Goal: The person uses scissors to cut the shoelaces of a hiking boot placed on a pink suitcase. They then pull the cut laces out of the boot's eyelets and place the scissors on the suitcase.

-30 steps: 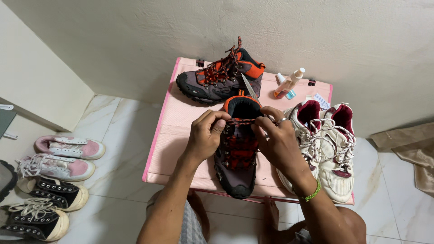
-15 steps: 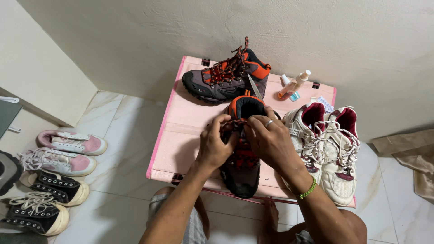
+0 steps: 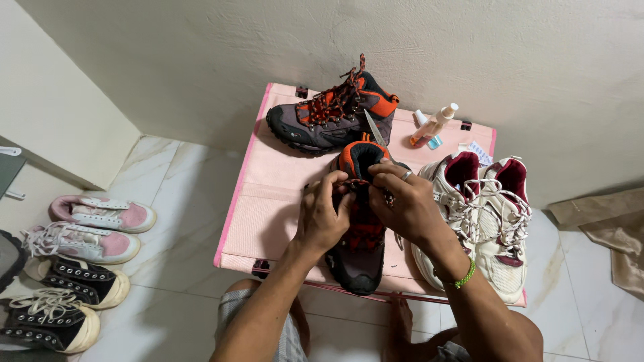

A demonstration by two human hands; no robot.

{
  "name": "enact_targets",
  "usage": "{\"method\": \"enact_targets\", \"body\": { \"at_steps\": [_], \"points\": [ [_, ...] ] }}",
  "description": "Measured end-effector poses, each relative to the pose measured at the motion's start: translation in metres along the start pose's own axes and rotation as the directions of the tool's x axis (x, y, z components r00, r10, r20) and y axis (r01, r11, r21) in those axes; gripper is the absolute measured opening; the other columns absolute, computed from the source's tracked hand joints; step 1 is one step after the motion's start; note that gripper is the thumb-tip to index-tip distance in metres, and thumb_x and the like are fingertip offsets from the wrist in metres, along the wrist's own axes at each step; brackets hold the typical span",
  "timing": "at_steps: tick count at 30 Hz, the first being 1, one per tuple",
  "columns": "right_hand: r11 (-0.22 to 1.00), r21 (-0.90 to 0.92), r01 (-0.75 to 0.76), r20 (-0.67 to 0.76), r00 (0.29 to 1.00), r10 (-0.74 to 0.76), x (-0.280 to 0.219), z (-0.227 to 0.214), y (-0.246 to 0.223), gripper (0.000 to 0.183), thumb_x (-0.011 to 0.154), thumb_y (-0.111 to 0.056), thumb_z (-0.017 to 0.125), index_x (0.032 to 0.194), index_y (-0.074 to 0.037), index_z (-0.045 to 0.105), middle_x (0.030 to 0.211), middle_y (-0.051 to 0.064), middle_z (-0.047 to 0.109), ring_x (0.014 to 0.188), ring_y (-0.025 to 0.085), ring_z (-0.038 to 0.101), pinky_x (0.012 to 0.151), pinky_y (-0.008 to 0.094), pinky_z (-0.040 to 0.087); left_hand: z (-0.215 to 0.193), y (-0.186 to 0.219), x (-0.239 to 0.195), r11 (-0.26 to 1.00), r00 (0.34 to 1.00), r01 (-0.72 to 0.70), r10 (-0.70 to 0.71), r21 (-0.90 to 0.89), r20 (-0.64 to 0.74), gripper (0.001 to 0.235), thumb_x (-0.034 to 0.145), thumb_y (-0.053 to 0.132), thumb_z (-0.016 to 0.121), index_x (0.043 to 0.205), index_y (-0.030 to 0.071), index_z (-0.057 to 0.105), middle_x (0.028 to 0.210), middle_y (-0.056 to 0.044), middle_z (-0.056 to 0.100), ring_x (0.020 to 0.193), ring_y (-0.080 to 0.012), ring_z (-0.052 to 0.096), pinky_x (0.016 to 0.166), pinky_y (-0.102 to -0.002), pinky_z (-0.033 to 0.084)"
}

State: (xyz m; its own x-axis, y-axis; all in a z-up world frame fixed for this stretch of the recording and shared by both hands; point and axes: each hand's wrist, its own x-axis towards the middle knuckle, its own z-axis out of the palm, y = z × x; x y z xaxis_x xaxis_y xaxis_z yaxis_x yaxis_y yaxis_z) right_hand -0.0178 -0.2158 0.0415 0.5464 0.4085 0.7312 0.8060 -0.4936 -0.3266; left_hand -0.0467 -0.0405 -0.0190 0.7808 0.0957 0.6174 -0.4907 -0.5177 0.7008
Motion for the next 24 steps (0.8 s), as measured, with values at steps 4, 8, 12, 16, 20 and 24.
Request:
{"method": "enact_targets", "body": {
  "at_steps": [4, 8, 12, 16, 20, 24],
  "points": [
    [0.987, 0.135, -0.082, 0.012, 0.997, 0.081, 0.002, 0.002, -0.003, 0.010, 0.077, -0.002, 0.075, 0.072, -0.005, 0.067, 0.095, 0.012, 0.076, 0.091, 0.032, 0.076, 0.084, 0.044, 0.060, 0.001, -0.004, 0.000, 0.993, 0.999, -0.038, 0.035, 0.114, 0.026, 0.038, 0.084, 0.016, 0.071, 0.118, 0.014, 0.056, 0.078, -0.009, 0.070, 0.081, -0.0338, 0.069, 0.083, -0.045, 0.051],
    [0.979, 0.139, -0.151, -0.011, 0.988, 0.154, 0.000, -0.010, -0.008, 0.007, 0.079, -0.005, 0.077, 0.081, -0.005, 0.071, 0.120, 0.020, 0.069, 0.105, 0.042, 0.071, 0.089, 0.046, 0.058, -0.005, -0.007, 0.003, 0.999, 1.000, 0.001, -0.001, 0.041, 0.010, 0.017, 0.093, 0.028, 0.065, 0.105, 0.015, 0.063, 0.074, -0.007, 0.069, 0.075, -0.0348, 0.070, 0.078, -0.043, 0.053],
    [0.987, -0.052, -0.151, -0.055, 0.987, 0.148, -0.005, -0.022, -0.021, 0.011, 0.090, -0.013, 0.076, 0.093, -0.006, 0.069, 0.135, 0.031, 0.055, 0.117, 0.052, 0.061, 0.094, 0.053, 0.053, -0.013, -0.019, 0.007, 0.982, 0.988, 0.156, -0.155, -0.102, 0.018, 0.028, 0.102, 0.041, 0.053, 0.092, 0.018, 0.067, 0.073, -0.010, 0.070, 0.076, -0.0396, 0.070, 0.073, -0.047, 0.055],
    [0.939, 0.060, -0.339, -0.002, 0.940, 0.340, -0.032, -0.026, 0.002, 0.026, 0.085, -0.020, 0.082, 0.094, -0.003, 0.064, 0.130, 0.032, 0.061, 0.110, 0.054, 0.064, 0.088, 0.056, 0.055, -0.030, 0.005, 0.016, 0.959, 0.973, 0.231, -0.230, -0.162, 0.030, 0.023, 0.101, 0.036, 0.060, 0.089, 0.020, 0.072, 0.068, -0.007, 0.069, 0.067, -0.0286, 0.071, 0.067, -0.039, 0.056],
    [0.516, 0.552, -0.655, 0.128, 0.678, 0.723, -0.045, -0.019, 0.026, 0.015, 0.096, -0.004, 0.067, 0.108, 0.006, 0.066, 0.106, 0.022, 0.073, 0.089, 0.027, 0.072, 0.071, 0.041, 0.062, -0.027, 0.029, 0.024, 0.985, 0.985, -0.140, 0.149, 0.104, -0.086, 0.015, 0.099, 0.024, 0.063, 0.106, 0.016, 0.073, 0.108, -0.009, 0.070, 0.105, -0.0347, 0.066, 0.089, -0.046, 0.052],
    [0.563, 0.544, -0.622, 0.108, 0.718, 0.688, -0.056, -0.003, 0.054, 0.017, 0.088, 0.001, 0.075, 0.104, 0.007, 0.073, 0.084, 0.018, 0.073, 0.068, 0.024, 0.073, 0.059, 0.037, 0.064, -0.004, 0.049, 0.023, 0.888, 0.927, -0.373, 0.372, 0.270, 0.057, 0.026, 0.099, 0.043, 0.060, 0.116, 0.027, 0.072, 0.116, 0.001, 0.067, 0.107, -0.0246, 0.059, 0.091, -0.040, 0.045]
  ]
}}
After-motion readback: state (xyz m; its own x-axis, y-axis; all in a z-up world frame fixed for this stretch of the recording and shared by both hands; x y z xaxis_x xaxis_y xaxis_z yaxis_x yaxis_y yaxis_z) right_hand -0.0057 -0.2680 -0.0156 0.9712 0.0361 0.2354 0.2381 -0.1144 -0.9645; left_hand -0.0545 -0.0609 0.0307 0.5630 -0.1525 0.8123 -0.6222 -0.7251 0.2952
